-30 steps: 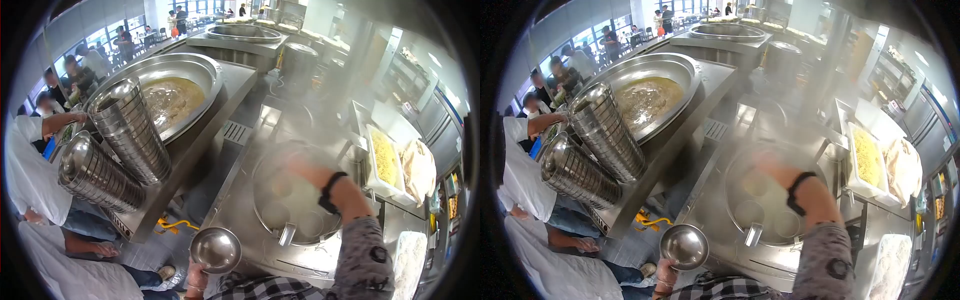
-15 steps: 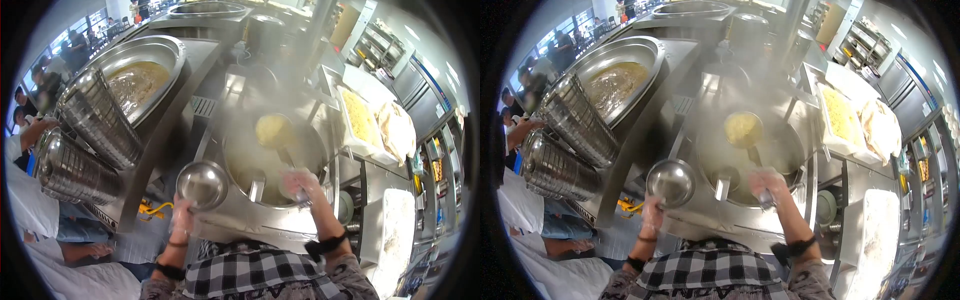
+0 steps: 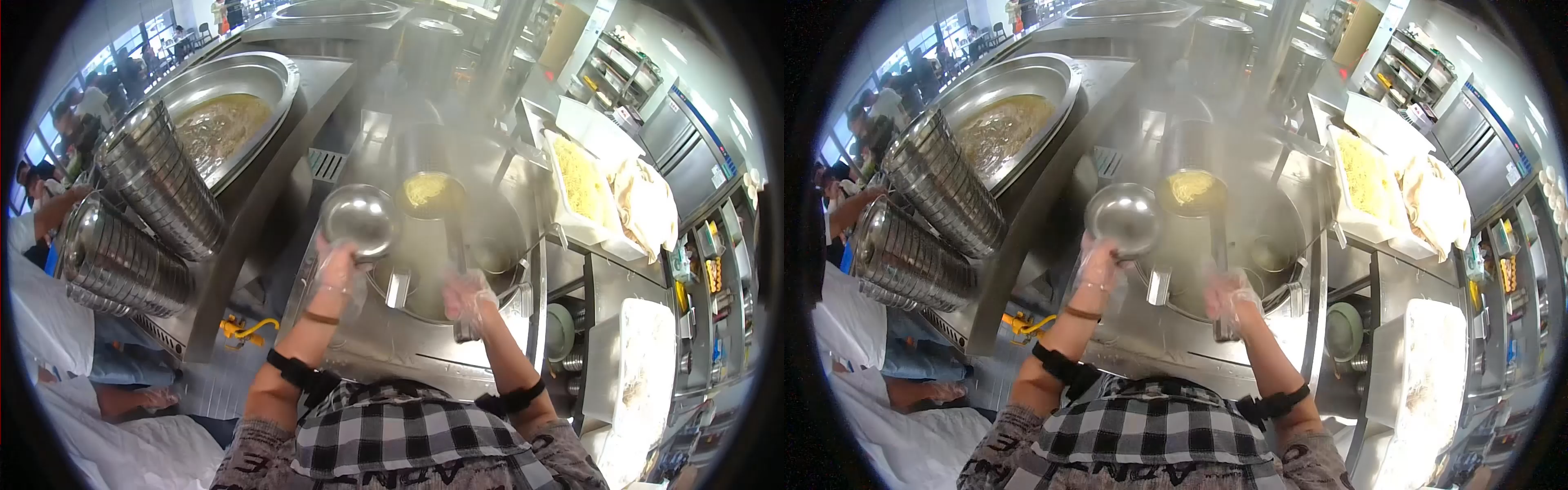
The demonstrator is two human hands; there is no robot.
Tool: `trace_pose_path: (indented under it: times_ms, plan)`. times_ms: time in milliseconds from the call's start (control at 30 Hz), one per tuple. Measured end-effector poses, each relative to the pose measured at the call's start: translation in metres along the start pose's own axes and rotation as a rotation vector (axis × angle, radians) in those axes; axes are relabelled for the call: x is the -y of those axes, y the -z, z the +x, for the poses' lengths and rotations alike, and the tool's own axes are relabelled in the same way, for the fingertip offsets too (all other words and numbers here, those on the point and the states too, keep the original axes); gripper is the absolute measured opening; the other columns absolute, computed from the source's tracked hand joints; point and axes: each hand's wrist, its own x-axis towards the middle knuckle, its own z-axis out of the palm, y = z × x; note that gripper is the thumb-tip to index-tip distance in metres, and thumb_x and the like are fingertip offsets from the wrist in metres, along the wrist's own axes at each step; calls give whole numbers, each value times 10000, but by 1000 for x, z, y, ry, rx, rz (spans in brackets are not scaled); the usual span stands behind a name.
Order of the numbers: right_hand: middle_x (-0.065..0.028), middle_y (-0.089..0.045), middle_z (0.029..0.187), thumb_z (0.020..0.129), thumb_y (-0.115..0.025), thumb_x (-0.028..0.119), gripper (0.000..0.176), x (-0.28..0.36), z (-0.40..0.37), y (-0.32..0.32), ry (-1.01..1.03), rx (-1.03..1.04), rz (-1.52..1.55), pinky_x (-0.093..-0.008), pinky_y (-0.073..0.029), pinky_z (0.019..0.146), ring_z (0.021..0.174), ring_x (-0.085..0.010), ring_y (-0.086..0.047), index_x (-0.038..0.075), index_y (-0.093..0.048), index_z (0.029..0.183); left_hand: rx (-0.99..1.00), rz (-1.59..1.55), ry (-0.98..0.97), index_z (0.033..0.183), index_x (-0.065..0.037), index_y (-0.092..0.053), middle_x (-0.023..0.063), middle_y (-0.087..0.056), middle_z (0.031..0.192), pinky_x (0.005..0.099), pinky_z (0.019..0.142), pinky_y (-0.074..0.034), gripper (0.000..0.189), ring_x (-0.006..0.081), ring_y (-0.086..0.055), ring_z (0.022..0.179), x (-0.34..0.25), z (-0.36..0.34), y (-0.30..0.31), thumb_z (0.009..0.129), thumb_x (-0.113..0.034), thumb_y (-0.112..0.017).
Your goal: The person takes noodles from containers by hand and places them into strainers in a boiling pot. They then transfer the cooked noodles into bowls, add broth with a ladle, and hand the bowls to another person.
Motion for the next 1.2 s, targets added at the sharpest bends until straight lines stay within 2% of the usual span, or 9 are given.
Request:
trace_pose_path:
  times_ms: [33, 67, 100, 167, 733, 800, 933, 1000, 1200]
  plan:
    - [24, -350, 491, 776, -554, 119, 221, -1, 8, 5, 1, 3, -2, -245, -240, 324, 382, -83, -342, 77, -431, 597, 109, 42, -6, 1276, -173, -69, 121, -427, 1050, 427, 576, -504, 802, 240, -515, 815, -9, -2, -9, 629, -12, -513]
    - [24, -352, 498, 780, -546, 122, 198, -1, 21, 13, -23, 150, 112, -249, -241, 326, 385, -86, -343, 79, -438, 620, 548, 556, -712, 1253, -180, -86, 114, -461, 977, 438, 537, -507, 772, 226, -537, 704, 55, 68, 34, 626, 3, -498]
    - [24, -353, 505, 785, -538, 124, 175, -2, 27, 17, -50, 294, 230, -253, -243, 327, 389, -89, -344, 82, -445, 642, 545, 559, -710, 1253, -180, -86, 114, -461, 977, 438, 537, -507, 772, 226, -537, 704, 36, 50, 26, 626, 3, -498]
    - [23, -352, 510, 791, -524, 123, 172, 10, 17, 11, -116, 191, 143, -248, -238, 334, 394, -90, -341, 84, -443, 645, 69, -14, 164, 1236, -192, -172, 112, -441, 989, 496, 533, -479, 739, 233, -515, 735, -29, 1, -10, 590, 22, -460]
    - [-41, -474, 596, 798, -567, 220, 194, -1, 14, 1, -127, 118, -145, -251, -338, 377, 457, -110, -434, 37, -504, 796, 91, -43, 66, 1226, -200, -176, 71, -458, 889, 505, 576, -479, 729, 214, -505, 742, -7, 26, -14, 597, -7, -490]
    - [-117, -548, 816, 800, -556, 236, 232, -48, 41, 19, 413, 112, -36, -301, -424, 524, 631, -191, -519, 29, -517, 897, 84, -137, 36, 1207, -170, -203, 65, -482, 844, 485, 555, -484, 683, 210, -514, 744, -15, 19, -17, 610, -20, -500]
    - [-161, -522, 1012, 822, -511, 214, 231, -23, 26, -13, 322, -320, -773, -341, -426, 683, 783, -269, -521, 27, -503, 957, 256, -150, 105, 1173, -136, -244, 71, -481, 893, 434, 521, -492, 587, 222, -520, 771, -31, 3, -29, 656, -45, -507]
    - [-232, -506, 781, 830, -462, 269, 300, -44, 59, -5, 1161, -473, -860, -409, -389, 637, 771, -361, -496, -27, -483, 871, 313, -178, 87, 1106, -111, -309, 84, -471, 964, 375, 490, -504, 454, 238, -532, 775, -48, -19, -48, 696, -58, -497]
    - [-171, -509, 724, 824, -477, 222, 235, 33, 37, -26, 1019, -258, -499, -375, -384, 632, 683, -318, -485, -10, -486, 863, 352, -181, 56, 1221, -141, -175, 118, -427, 1023, 396, 498, -531, 676, 221, -537, 790, -44, -23, -26, 646, -19, -507]
